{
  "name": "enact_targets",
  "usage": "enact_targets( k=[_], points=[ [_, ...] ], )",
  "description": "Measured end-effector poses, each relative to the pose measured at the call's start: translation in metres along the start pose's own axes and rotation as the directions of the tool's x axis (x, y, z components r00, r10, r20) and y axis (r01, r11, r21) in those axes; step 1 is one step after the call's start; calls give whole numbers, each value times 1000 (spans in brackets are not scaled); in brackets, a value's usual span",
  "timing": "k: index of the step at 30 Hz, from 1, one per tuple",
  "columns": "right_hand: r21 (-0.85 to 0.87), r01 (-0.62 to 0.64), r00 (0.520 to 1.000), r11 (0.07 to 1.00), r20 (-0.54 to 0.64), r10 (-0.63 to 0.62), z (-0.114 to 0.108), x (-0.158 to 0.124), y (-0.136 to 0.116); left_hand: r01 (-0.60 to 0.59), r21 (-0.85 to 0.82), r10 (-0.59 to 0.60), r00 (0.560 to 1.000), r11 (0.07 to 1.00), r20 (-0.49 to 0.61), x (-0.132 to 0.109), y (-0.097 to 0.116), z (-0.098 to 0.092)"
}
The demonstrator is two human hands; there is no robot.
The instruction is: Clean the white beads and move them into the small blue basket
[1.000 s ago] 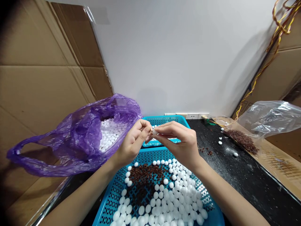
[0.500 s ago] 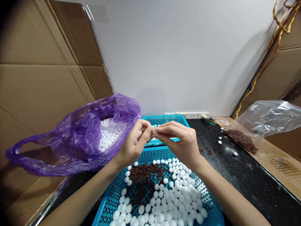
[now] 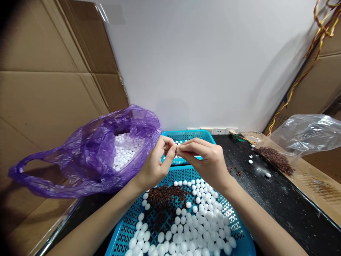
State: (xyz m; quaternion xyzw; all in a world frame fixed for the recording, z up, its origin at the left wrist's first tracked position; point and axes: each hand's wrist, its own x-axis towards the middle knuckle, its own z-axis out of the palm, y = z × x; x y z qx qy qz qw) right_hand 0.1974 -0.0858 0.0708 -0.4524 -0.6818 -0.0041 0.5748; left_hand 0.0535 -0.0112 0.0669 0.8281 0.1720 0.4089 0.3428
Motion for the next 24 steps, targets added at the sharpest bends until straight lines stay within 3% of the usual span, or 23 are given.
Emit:
enact_targets(
  k=[5,9,14,18,24],
  points=[
    [-29,-10,1000,1000,-6,9,4,-1,3,64,-32,-63,998,997,22,2,-5,0],
    [58,-67,997,996,-33,69,7,0,0,144,-269,-130,989,952,68,7,-7,-1],
    [266,-167,984,949,-23,179,3,2,-2,195,-556,-127,979,808,158,12,-9,-4],
    [463,-264,960,846,39,277,-2,3,-3,97,-576,-14,989,811,146,11,-9,-9],
    [514,-280,958,811,94,271,-6,4,-5,115,-607,-37,990,786,139,11,-7,-10]
  ],
)
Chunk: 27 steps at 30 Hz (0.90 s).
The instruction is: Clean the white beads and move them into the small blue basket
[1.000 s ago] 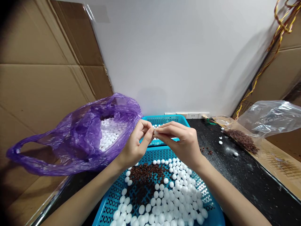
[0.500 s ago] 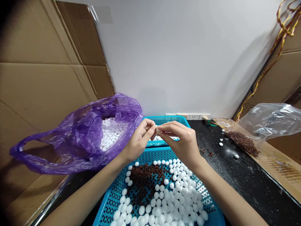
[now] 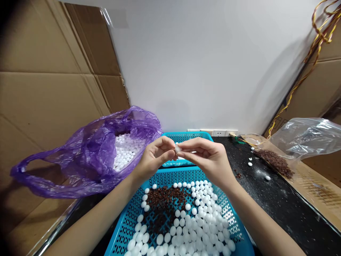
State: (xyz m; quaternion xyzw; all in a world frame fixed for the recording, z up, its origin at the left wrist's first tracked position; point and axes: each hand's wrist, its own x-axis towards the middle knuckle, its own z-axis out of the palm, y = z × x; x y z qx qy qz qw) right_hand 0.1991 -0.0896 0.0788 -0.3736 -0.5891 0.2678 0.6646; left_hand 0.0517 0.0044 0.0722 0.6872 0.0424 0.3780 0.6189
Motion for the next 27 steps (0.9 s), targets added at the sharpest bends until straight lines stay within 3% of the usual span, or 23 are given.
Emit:
enact_targets(
  k=[9,15,23,27],
  points=[
    [-137,186,982,973,51,-180,-3,-4,-4,137,-145,-131,990,980,49,-2,2,5],
    [-211,242,970,947,74,-232,-8,-4,-5,234,-123,-233,972,964,18,-2,4,6],
    [-195,208,978,959,50,-202,-6,-2,-6,314,-100,-314,949,944,26,-3,16,6],
    [-57,87,996,995,21,-86,-2,-3,-5,330,-146,-328,944,933,37,-4,23,9]
  ],
)
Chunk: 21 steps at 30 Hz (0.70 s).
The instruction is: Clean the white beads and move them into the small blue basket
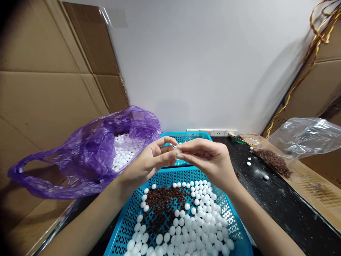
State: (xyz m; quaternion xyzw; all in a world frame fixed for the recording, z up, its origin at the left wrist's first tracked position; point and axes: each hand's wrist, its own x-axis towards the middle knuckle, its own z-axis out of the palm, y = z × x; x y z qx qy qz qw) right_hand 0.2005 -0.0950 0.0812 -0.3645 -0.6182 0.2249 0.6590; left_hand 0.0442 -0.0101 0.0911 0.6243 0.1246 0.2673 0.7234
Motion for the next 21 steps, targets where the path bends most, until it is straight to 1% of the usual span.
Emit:
enact_targets(
  k=[2,4,7,9,12,14,17,19,21],
  points=[
    [88,-73,997,993,39,70,1,0,0,29,-49,-28,999,998,16,-1,1,1],
    [132,-117,992,984,71,108,1,0,0,74,-101,-71,997,992,30,-2,1,2],
    [136,-136,990,981,67,128,1,-1,-1,119,-160,-113,992,980,47,-1,0,1],
    [106,-133,990,985,52,128,1,-1,-1,123,-191,-117,992,974,41,0,-1,-1],
    [-32,-99,995,995,3,99,-2,2,3,123,-190,-124,992,974,3,3,0,-5],
    [-183,-80,996,980,-46,73,-8,7,11,109,-111,-115,992,988,-54,4,2,-8],
    [-433,-100,993,896,-99,63,-22,16,34,126,79,-115,985,989,-130,4,6,-12],
    [-571,-107,992,814,-113,51,-34,20,55,159,148,-142,983,976,-118,4,9,-15],
    [-622,-131,987,772,-151,46,-45,22,77,168,181,-156,985,969,-77,3,11,-17]
  ],
)
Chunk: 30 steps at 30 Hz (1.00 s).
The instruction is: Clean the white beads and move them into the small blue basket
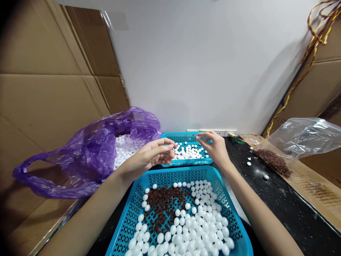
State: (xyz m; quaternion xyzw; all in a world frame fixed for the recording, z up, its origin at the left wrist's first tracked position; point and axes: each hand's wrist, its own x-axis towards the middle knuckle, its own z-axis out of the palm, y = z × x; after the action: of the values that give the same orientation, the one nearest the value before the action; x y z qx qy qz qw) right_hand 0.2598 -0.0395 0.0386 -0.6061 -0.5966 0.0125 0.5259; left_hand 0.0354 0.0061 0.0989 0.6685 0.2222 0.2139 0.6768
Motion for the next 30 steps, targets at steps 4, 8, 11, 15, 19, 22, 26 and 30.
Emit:
enact_targets(
  k=[4,8,11,15,19,22,26,30],
  points=[
    [68,-136,977,988,172,123,5,3,29,28,79,-35,995,996,91,-3,2,2],
    [193,-117,944,974,325,49,-6,3,14,15,167,-63,957,986,285,-7,2,8],
    [189,-42,854,981,517,-63,-18,1,-13,-70,393,-91,922,917,375,-10,-1,9],
    [128,92,530,988,833,-157,-17,-11,-38,-263,756,-173,879,600,443,-10,-15,9],
    [-31,173,271,984,963,-18,5,-28,-39,-281,896,-370,837,343,404,-8,-37,13],
    [-87,211,206,974,978,43,18,-35,-33,-256,946,-388,866,200,316,-7,-51,19],
    [-144,204,177,968,978,108,25,-36,-27,-245,961,-373,886,128,276,-7,-58,24],
    [-218,119,101,969,973,207,26,-35,-25,-238,970,-375,896,49,239,-7,-58,26]
  ],
)
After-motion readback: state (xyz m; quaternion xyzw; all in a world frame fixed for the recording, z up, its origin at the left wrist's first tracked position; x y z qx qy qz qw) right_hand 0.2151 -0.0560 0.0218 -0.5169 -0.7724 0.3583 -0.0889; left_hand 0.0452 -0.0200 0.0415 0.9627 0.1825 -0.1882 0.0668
